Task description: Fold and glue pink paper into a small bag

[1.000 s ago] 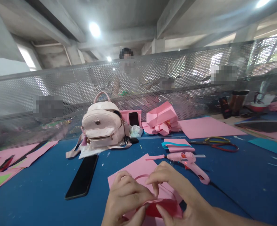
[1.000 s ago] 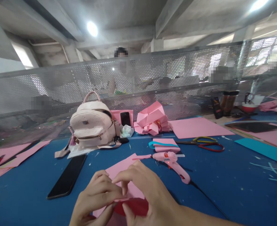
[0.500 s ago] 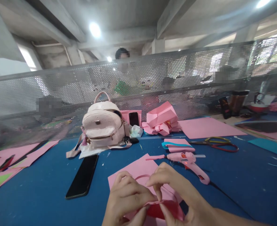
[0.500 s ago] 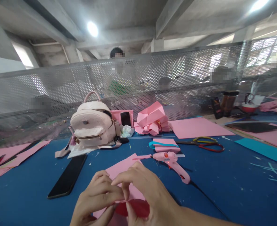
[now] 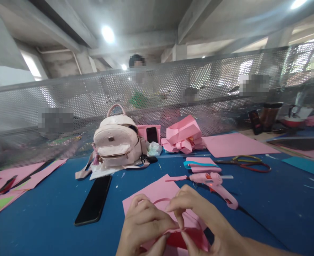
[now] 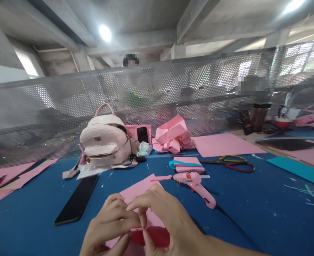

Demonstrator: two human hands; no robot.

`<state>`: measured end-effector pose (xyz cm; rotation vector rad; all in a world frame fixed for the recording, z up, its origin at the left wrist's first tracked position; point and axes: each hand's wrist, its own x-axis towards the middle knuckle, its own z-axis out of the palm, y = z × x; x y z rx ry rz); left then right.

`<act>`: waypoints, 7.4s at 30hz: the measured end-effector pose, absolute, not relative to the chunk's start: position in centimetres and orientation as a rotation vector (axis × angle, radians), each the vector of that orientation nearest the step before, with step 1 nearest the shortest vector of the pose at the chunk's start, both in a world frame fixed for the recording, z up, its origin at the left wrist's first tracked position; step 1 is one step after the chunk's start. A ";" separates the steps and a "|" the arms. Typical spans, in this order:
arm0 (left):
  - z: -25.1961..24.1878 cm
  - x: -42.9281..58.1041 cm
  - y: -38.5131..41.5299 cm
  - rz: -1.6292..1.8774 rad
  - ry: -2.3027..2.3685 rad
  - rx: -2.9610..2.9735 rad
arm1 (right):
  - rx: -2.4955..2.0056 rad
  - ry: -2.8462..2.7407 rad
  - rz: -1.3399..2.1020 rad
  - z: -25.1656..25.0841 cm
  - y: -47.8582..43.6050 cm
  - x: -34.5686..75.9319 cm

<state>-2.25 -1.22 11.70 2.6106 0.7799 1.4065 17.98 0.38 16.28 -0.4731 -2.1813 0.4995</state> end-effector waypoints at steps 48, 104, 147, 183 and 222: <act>12.2 -2.7 -1.3 1.332 0.775 2.650 | -0.484 -2.157 0.466 15.8 0.4 17.9; 13.6 -2.5 -1.3 1.545 0.815 2.542 | -0.474 -1.881 0.668 14.1 1.7 18.2; 11.5 -2.5 -0.6 1.494 1.196 1.866 | -0.699 -1.809 1.281 12.2 4.0 17.4; 6.5 -4.1 2.0 1.224 1.228 1.370 | -0.832 -1.527 1.500 6.4 6.6 17.8; 12.5 -9.0 3.2 1.720 1.432 2.139 | -1.644 -2.197 0.302 10.1 4.1 32.9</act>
